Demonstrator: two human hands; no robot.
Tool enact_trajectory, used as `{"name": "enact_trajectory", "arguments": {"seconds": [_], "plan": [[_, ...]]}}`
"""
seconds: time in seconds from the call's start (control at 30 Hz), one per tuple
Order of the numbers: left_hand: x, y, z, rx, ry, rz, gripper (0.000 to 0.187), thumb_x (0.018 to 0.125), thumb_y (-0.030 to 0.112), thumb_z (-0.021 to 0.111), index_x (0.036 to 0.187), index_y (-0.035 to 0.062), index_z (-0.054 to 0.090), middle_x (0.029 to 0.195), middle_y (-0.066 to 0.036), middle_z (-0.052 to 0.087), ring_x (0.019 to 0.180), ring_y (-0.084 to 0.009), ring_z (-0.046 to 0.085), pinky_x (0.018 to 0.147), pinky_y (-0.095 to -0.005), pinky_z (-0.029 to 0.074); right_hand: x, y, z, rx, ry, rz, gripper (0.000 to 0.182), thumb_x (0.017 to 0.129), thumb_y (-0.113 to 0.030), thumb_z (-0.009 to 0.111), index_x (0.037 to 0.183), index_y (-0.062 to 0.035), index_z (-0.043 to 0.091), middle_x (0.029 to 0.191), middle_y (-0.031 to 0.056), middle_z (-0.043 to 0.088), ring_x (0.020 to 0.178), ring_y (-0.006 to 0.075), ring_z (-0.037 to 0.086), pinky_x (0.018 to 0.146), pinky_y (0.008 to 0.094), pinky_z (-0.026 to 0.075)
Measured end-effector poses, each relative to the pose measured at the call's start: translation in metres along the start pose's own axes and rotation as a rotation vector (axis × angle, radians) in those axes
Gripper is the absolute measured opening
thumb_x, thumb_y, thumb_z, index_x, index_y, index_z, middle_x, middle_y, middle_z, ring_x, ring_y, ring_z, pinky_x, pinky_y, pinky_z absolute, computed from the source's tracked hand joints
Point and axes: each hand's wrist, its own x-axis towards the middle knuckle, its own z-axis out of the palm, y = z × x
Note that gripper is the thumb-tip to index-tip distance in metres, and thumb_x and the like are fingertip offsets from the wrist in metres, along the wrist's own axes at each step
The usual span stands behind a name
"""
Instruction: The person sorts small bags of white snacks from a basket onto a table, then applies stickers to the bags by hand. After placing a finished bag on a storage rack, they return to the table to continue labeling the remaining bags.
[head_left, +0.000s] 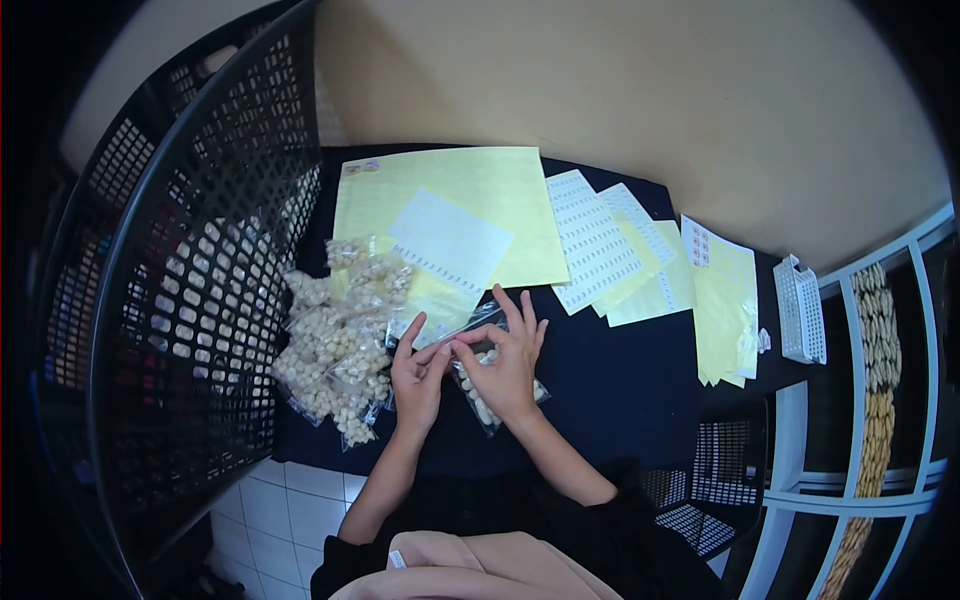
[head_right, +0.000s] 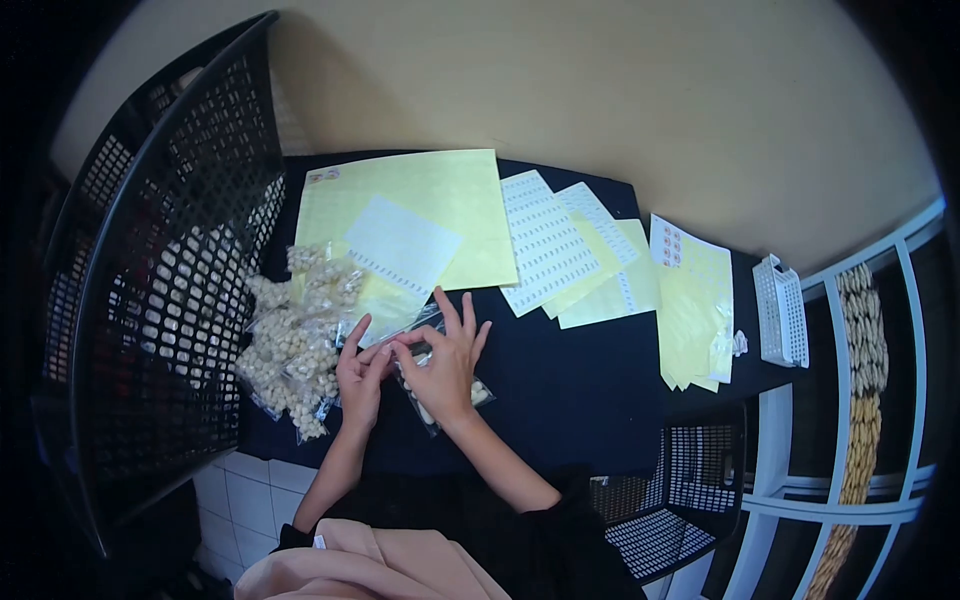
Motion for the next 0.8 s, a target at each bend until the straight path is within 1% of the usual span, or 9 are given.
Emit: {"name": "enact_trajectory", "arguments": {"seconds": [0.1,0.17,0.2,0.27,0.3,0.33,0.5,0.6,0.8], "plan": [[-0.001,0.0,0.002,0.015,0.015,0.018,0.055,0.083,0.0,0.049,0.129,0.0,0.02,0.097,-0.019,0.058,0.085,-0.014,0.058,0.072,-0.0216,0.047,0.0,0.001,-0.004,0.018,0.009,-0.01,0.015,0.063,-0.022,0.071,0.068,-0.0113,0.062,0.125,0.0103,0.04,0.124,0.0372,0.018,0.096,0.0586,0.0],[-0.001,-0.001,0.003,0.051,0.014,0.037,0.056,0.082,-0.002,0.049,0.129,-0.0001,0.02,0.096,-0.02,0.058,0.084,-0.0138,0.058,0.072,-0.0217,0.047,0.003,-0.003,-0.013,-0.023,-0.003,-0.01,0.018,0.062,-0.018,0.071,0.073,-0.009,0.061,0.119,0.0123,0.044,0.121,0.0361,0.027,0.098,0.0536,0.013],[-0.002,-0.001,0.003,0.085,0.016,0.054,0.057,0.081,-0.003,0.049,0.129,-0.0002,0.02,0.095,-0.02,0.058,0.083,-0.0136,0.059,0.072,-0.0218,0.047,0.007,0.001,-0.015,-0.019,-0.001,-0.016,0.018,0.062,-0.018,0.071,0.073,-0.009,0.061,0.119,0.0123,0.044,0.121,0.0361,0.027,0.098,0.0536,0.013],[-0.002,0.003,0.01,0.051,0.031,0.051,0.059,0.079,-0.004,0.052,0.128,-0.0007,0.019,0.093,-0.02,0.059,0.084,-0.0168,0.06,0.074,-0.0229,0.047,0.021,0.014,-0.017,0.255,0.058,-0.03,0.02,0.059,-0.014,0.071,0.073,-0.0076,0.058,0.111,0.0121,0.048,0.113,0.0344,0.037,0.096,0.0486,0.021],[-0.002,0.003,0.011,0.079,0.029,0.051,0.059,0.079,-0.004,0.052,0.128,-0.0007,0.02,0.092,-0.02,0.06,0.084,-0.0174,0.06,0.075,-0.0233,0.047,0.033,0.014,-0.02,0.237,0.102,-0.1,0.022,0.059,-0.011,0.071,0.075,-0.0048,0.057,0.106,0.0127,0.05,0.1,0.0317,0.048,0.087,0.0388,0.036],[-0.002,0.003,0.012,0.107,0.027,0.052,0.059,0.078,-0.005,0.052,0.127,-0.0007,0.02,0.091,-0.019,0.06,0.085,-0.0181,0.06,0.076,-0.0238,0.047,0.047,0.006,-0.025,0.247,0.115,-0.146,0.021,0.061,-0.009,0.07,0.076,-0.0029,0.057,0.099,0.0137,0.053,0.091,0.0285,0.053,0.079,0.0323,0.042],[-0.003,0.007,0.013,0.144,0.023,0.039,0.056,0.082,0.0,0.051,0.128,-0.0013,0.019,0.092,-0.02,0.059,0.087,-0.0211,0.06,0.076,-0.0271,0.047,0.136,-0.014,0.004,0.269,-0.065,-0.314,0.01,0.074,-0.008,0.059,0.08,-0.0007,0.058,0.079,0.0102,0.057,0.072,0.0186,0.058,0.062,0.0278,0.046],[-0.002,0.005,0.008,0.128,-0.016,0.051,0.056,0.083,0.001,0.048,0.129,-0.0014,0.017,0.093,-0.02,0.059,0.088,-0.0208,0.059,0.079,-0.0275,0.045,0.186,-0.024,0.048,0.223,-0.243,-0.358,0.009,0.076,-0.008,0.056,0.079,0.0003,0.058,0.079,0.0109,0.057,0.071,0.0198,0.058,0.062,0.0287,0.046],[0.003,0.004,0.001,0.282,-0.035,0.05,0.05,0.083,0.001,0.048,0.127,0.0025,0.025,0.094,-0.015,0.061,0.087,-0.0176,0.059,0.075,-0.0272,0.048,0.26,-0.015,0.146,0.032,-0.328,-0.481,0.01,0.074,-0.005,0.053,0.079,0.0007,0.06,0.076,0.0167,0.056,0.071,0.0273,0.057,0.068,0.0345,0.046]]}}
